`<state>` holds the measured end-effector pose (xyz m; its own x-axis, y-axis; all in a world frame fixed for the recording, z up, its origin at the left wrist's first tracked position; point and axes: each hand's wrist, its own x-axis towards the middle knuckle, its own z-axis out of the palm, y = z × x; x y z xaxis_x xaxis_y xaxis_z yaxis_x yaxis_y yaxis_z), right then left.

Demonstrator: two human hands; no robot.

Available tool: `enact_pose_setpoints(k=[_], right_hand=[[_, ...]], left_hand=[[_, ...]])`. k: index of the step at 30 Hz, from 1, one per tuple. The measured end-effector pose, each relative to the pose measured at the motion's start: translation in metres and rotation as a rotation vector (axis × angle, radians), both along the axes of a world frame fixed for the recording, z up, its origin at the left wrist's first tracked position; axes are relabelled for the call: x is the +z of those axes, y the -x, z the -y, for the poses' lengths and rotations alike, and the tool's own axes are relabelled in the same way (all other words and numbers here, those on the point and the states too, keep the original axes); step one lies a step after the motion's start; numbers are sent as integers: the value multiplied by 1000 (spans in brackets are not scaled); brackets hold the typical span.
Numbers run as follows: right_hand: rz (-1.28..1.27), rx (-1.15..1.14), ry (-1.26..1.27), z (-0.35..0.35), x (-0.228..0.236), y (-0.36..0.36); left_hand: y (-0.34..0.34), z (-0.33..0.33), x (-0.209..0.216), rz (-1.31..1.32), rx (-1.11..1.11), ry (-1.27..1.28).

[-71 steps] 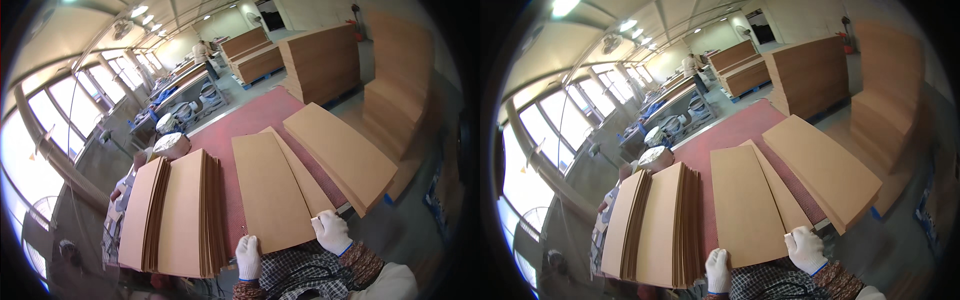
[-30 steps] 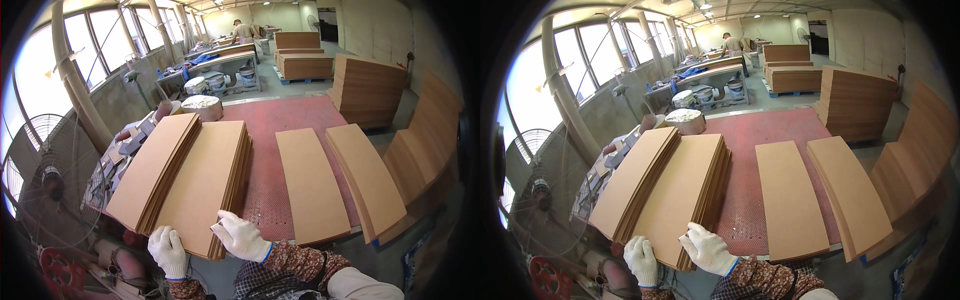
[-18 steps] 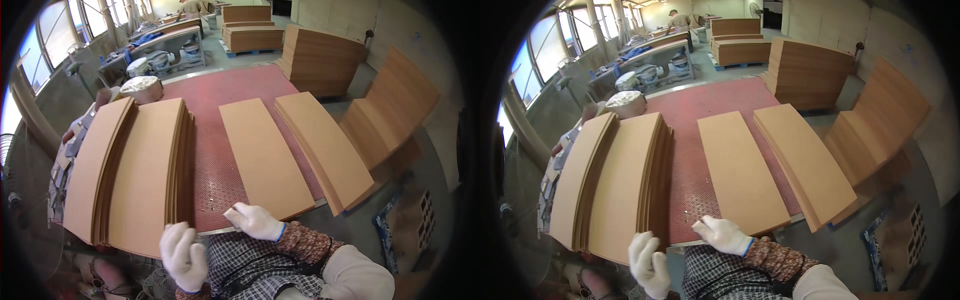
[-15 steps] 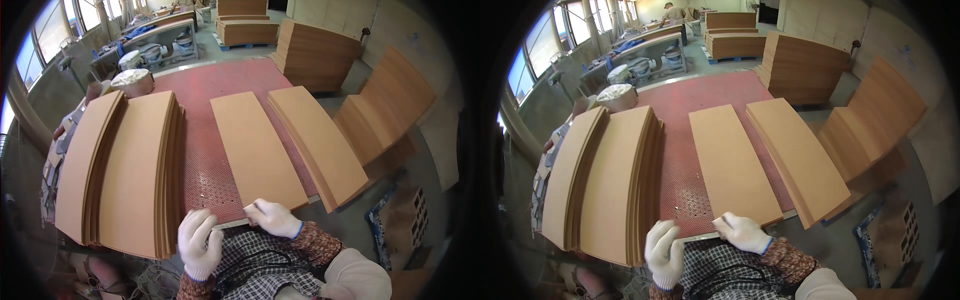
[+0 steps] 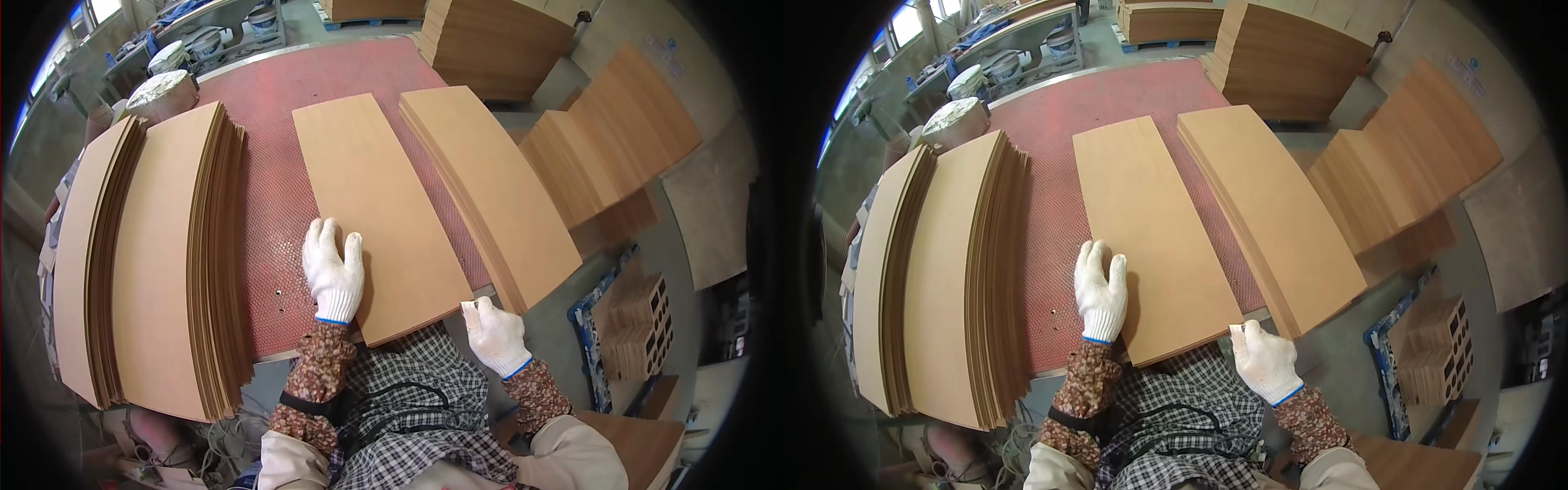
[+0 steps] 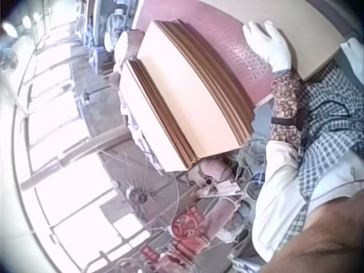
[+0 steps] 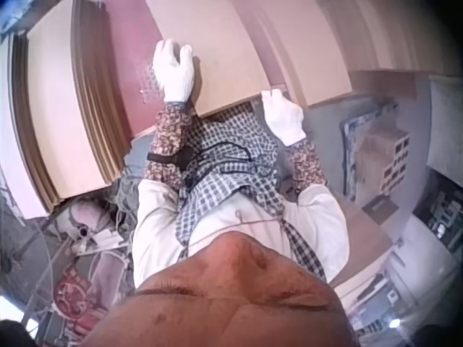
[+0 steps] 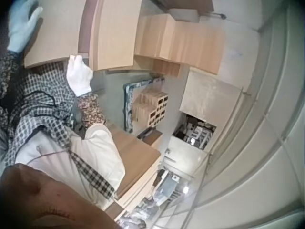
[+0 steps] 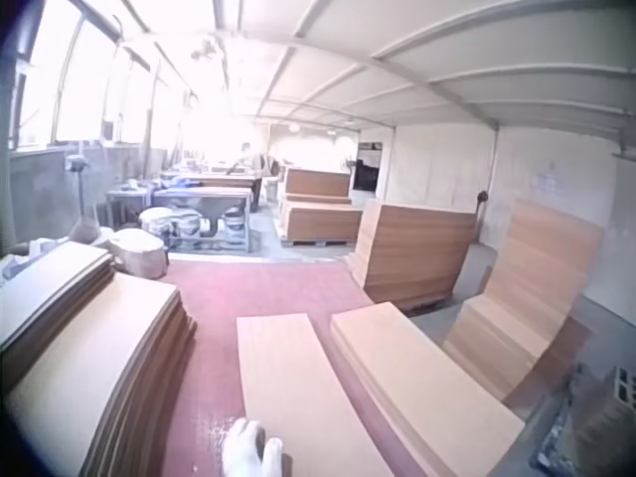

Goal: The person picks up a wooden board from a stack, rubs a small block along its edges, and places it onto a new stack, repeating this for several boards.

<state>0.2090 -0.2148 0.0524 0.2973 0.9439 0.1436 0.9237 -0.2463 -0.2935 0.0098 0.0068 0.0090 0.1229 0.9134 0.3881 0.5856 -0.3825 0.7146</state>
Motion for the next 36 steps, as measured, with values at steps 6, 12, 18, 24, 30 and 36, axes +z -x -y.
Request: enact_pose_setpoints(k=[6,12,18,24,30,36], right_hand=[[72,46,19,-9,4,2],[172,68,117,-40,-2,25],[377,179,212,-92,-50,50],[162,125,285,-175,-106,48],[78,-4,414,-242,-66,9],[190,93,240,-339,-95,1]], left_hand=[[-2,-3,-8,-101,28,-146],[18,-20,-26,-126,26,-77],[28,-63,-82,-42,-53,-85],[61,-62,-102,-229,69,16],[13,-59,-51,-318,-74,31],[20,-61,-50,-363,-37,42]])
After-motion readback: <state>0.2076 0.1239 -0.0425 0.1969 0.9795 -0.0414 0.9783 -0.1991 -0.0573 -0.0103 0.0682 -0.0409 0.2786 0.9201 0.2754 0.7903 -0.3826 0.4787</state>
